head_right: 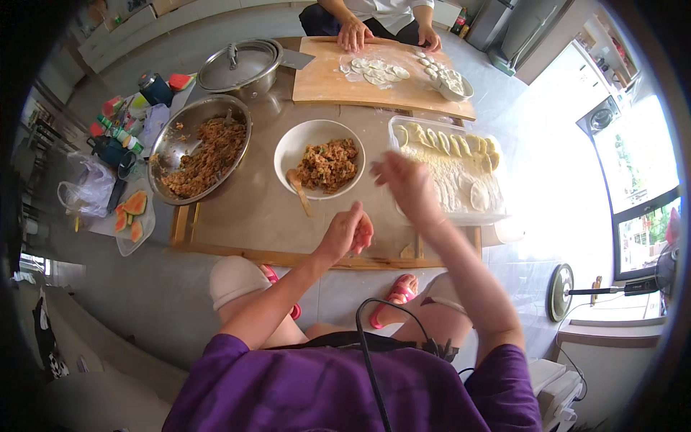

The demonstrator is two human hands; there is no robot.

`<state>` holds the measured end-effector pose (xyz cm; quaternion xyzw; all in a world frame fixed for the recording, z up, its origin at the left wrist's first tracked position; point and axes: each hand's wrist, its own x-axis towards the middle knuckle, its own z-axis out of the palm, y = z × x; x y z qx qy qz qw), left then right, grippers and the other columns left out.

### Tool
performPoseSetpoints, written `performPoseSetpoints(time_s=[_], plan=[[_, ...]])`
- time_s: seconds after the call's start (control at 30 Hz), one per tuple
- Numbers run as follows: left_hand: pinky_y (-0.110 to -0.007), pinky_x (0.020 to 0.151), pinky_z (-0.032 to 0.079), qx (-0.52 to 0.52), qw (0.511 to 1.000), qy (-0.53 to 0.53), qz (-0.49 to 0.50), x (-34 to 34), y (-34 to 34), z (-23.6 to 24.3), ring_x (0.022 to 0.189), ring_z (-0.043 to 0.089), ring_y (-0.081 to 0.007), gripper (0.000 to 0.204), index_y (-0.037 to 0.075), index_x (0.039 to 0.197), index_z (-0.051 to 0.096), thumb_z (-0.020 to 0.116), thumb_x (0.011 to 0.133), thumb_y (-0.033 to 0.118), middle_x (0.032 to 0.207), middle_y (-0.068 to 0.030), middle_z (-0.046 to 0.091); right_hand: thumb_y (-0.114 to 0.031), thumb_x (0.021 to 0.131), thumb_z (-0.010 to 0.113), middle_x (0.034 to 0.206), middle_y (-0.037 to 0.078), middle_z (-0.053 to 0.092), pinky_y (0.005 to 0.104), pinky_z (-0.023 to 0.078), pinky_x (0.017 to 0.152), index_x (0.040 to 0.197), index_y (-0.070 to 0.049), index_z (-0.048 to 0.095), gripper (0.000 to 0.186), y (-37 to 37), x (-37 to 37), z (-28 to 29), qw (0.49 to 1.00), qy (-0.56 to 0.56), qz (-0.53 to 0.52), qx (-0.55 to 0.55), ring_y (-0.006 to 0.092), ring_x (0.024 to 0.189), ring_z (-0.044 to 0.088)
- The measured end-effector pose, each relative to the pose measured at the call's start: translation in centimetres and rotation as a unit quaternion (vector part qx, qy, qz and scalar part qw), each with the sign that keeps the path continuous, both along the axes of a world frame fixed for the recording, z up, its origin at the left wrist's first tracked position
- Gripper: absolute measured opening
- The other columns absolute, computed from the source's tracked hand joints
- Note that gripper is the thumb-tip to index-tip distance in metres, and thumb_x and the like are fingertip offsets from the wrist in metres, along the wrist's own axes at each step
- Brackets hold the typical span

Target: The person carries a metal bowl to the living room table, mixes meat filling in the bowl, transfers some into a small bowl with a spoon, and then fills and folds dough wrappers into dumplings.

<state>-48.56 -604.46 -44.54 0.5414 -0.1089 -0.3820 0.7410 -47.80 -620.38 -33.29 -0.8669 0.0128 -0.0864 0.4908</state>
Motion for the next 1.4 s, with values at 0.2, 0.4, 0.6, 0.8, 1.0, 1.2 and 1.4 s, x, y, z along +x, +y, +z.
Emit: performPoseSetpoints(time_s=[0.2, 0.4, 0.6, 0.8, 1.0, 1.2, 1.4], plan=[[-0.034, 0.087, 0.049, -0.182, 0.96, 0.18, 0.113, -1.5, -0.8, -0.7, 0.101, 0.059, -0.0183, 0.058, 0.004, 0.114, 0.049, 0.029, 0.097, 0.055, 0.112, -0.0092, 0.056, -0.013, 0.08, 0.058, 0.099, 0.01, 0.066, 0.0368, 0.047, 0.081, 0.094, -0.007, 0.063, 0.016, 5.5, -5.9, -5.4, 0.942, -0.186, 0.041, -0.275, 0.0258, 0.095, 0.061], [-0.034, 0.087, 0.048, -0.165, 0.942, 0.178, 0.231, -3.6, -2.0, 0.2, 0.1, 0.057, -0.0196, 0.042, 0.001, 0.106, 0.053, 0.039, 0.099, 0.039, 0.105, -0.0113, 0.058, -0.013, 0.078, 0.054, 0.114, 0.012, 0.062, 0.0396, 0.039, 0.096, 0.11, -0.003, 0.058, 0.033, 5.0, -7.3, -8.0, 0.917, -0.162, 0.034, -0.363, 0.026, 0.11, 0.055], [-0.034, 0.077, 0.05, -0.097, 0.955, 0.111, 0.258, -3.6, -2.2, -0.3, 0.09, 0.058, -0.0194, 0.039, 0.002, 0.1, 0.054, 0.042, 0.098, 0.039, 0.098, -0.0107, 0.058, -0.009, 0.078, 0.053, 0.129, 0.017, 0.05, 0.0412, 0.038, 0.098, 0.112, 0.0, 0.057, 0.035, 4.7, -8.7, -8.2, 0.95, -0.133, 0.111, -0.258, 0.0304, 0.118, 0.048], [-0.034, 0.064, 0.047, -0.059, 0.961, 0.153, 0.225, -1.8, -1.9, -1.5, 0.072, 0.053, -0.0167, 0.04, 0.008, 0.088, 0.053, 0.039, 0.098, 0.044, 0.08, -0.004, 0.053, -0.011, 0.084, 0.051, 0.138, 0.024, 0.037, 0.0412, 0.029, 0.108, 0.121, 0.002, 0.053, 0.039, 4.7, -10.2, -9.8, 0.987, -0.096, 0.131, 0.014, 0.039, 0.127, 0.037], [-0.038, 0.065, 0.048, -0.147, 0.98, 0.044, 0.129, -2.5, -2.0, -1.7, 0.07, 0.053, -0.0195, 0.026, 0.01, 0.09, 0.052, 0.044, 0.095, 0.034, 0.083, -0.0042, 0.056, -0.028, 0.096, 0.045, 0.145, 0.019, 0.033, 0.0418, 0.02, 0.111, 0.135, -0.003, 0.044, 0.047, 5.2, -10.6, -9.3, 0.986, -0.097, 0.118, 0.064, 0.0301, 0.138, 0.023], [-0.051, 0.083, 0.046, -0.126, 0.903, 0.311, 0.268, -3.1, -3.7, 1.3, 0.101, 0.052, -0.0296, 0.061, 0.007, 0.124, 0.042, 0.035, 0.092, 0.059, 0.111, -0.0141, 0.051, -0.038, 0.1, 0.031, 0.149, 0.014, 0.027, 0.0464, 0.017, 0.112, 0.139, -0.012, 0.038, 0.048, 3.5, -7.6, -15.8, 0.99, -0.054, 0.133, -0.014, 0.0303, 0.139, 0.022], [-0.035, 0.101, 0.037, -0.194, 0.952, 0.186, 0.15, -4.3, -3.2, 2.9, 0.115, 0.048, -0.0237, 0.065, 0.001, 0.128, 0.038, 0.029, 0.096, 0.057, 0.125, -0.0125, 0.046, -0.038, 0.099, 0.027, 0.142, 0.013, 0.041, 0.0425, 0.029, 0.106, 0.138, -0.008, 0.041, 0.051, 2.7, -6.8, -11.4, 0.996, 0.022, 0.058, -0.069, 0.0326, 0.128, 0.039]])
